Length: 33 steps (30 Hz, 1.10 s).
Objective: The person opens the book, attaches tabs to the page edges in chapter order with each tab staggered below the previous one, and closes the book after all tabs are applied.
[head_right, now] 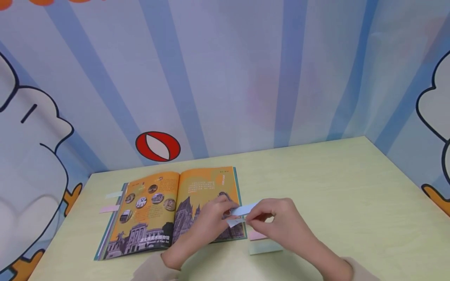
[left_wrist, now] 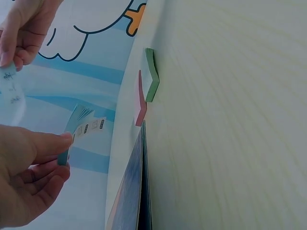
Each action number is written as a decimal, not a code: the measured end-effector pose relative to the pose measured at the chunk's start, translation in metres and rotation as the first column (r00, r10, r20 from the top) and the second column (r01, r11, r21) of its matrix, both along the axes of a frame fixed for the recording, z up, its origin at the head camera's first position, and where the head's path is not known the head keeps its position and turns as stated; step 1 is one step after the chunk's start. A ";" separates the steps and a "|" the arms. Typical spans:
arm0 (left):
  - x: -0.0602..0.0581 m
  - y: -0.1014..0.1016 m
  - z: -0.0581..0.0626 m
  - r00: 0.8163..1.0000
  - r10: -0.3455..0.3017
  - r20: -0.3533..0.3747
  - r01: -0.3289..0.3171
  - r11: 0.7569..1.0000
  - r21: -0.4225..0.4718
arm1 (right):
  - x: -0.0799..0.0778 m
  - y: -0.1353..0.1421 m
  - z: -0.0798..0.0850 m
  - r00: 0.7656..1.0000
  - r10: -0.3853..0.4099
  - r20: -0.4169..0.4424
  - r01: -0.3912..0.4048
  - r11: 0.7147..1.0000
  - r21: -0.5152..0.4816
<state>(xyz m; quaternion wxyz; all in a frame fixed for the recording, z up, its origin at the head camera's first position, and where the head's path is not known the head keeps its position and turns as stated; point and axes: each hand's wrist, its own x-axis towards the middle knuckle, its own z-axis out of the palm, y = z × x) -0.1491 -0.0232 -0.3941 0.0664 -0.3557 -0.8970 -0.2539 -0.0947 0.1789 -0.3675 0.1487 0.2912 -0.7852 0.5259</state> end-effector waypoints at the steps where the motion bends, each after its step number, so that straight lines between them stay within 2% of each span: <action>1: 0.000 0.000 0.000 1.000 0.000 0.001 0.000 1.000 -0.001 | 0.000 0.001 0.002 0.999 0.003 0.047 -0.003 1.000 -0.011; 3: -0.001 0.001 -0.001 1.000 -0.003 0.002 0.003 1.000 0.000 | 0.000 0.004 0.006 0.990 0.009 0.140 -0.003 0.999 -0.044; 6: -0.002 0.003 -0.001 1.000 -0.004 0.010 0.004 1.000 -0.004 | -0.002 0.007 0.010 0.962 0.022 0.273 0.007 0.994 -0.106; 9: -0.004 0.006 -0.003 1.000 -0.020 0.012 0.020 1.000 0.013 | -0.003 0.010 0.013 0.934 0.030 0.356 0.033 0.985 -0.169; 13: -0.009 0.013 -0.007 0.997 -0.079 0.005 0.078 0.994 0.079 | -0.006 0.013 0.017 0.915 0.036 0.401 0.062 0.972 -0.228; 17: -0.012 0.020 -0.011 0.985 -0.142 0.093 0.120 0.970 0.212 | -0.010 0.014 0.019 0.901 0.029 0.432 0.097 0.959 -0.266; 20: -0.013 0.027 -0.014 0.973 -0.146 0.181 0.097 0.963 0.252 | -0.012 0.014 0.018 0.890 0.034 0.455 0.116 0.948 -0.298; 23: -0.014 0.034 -0.018 0.969 -0.096 0.229 0.055 0.983 0.177 | -0.015 0.014 0.017 0.880 0.043 0.474 0.129 0.937 -0.324; 26: -0.015 0.040 -0.023 0.974 -0.040 0.222 0.031 0.999 0.044 | -0.018 0.015 0.015 0.876 0.059 0.478 0.132 0.925 -0.356; 29: -0.015 0.043 -0.027 0.983 -0.012 0.185 0.027 0.997 -0.077 | -0.024 0.017 0.013 0.876 0.079 0.476 0.129 0.912 -0.389; 33: -0.017 0.043 -0.031 0.989 -0.011 0.147 0.034 0.988 -0.152 | -0.032 0.019 0.008 0.864 0.106 0.492 0.132 0.896 -0.424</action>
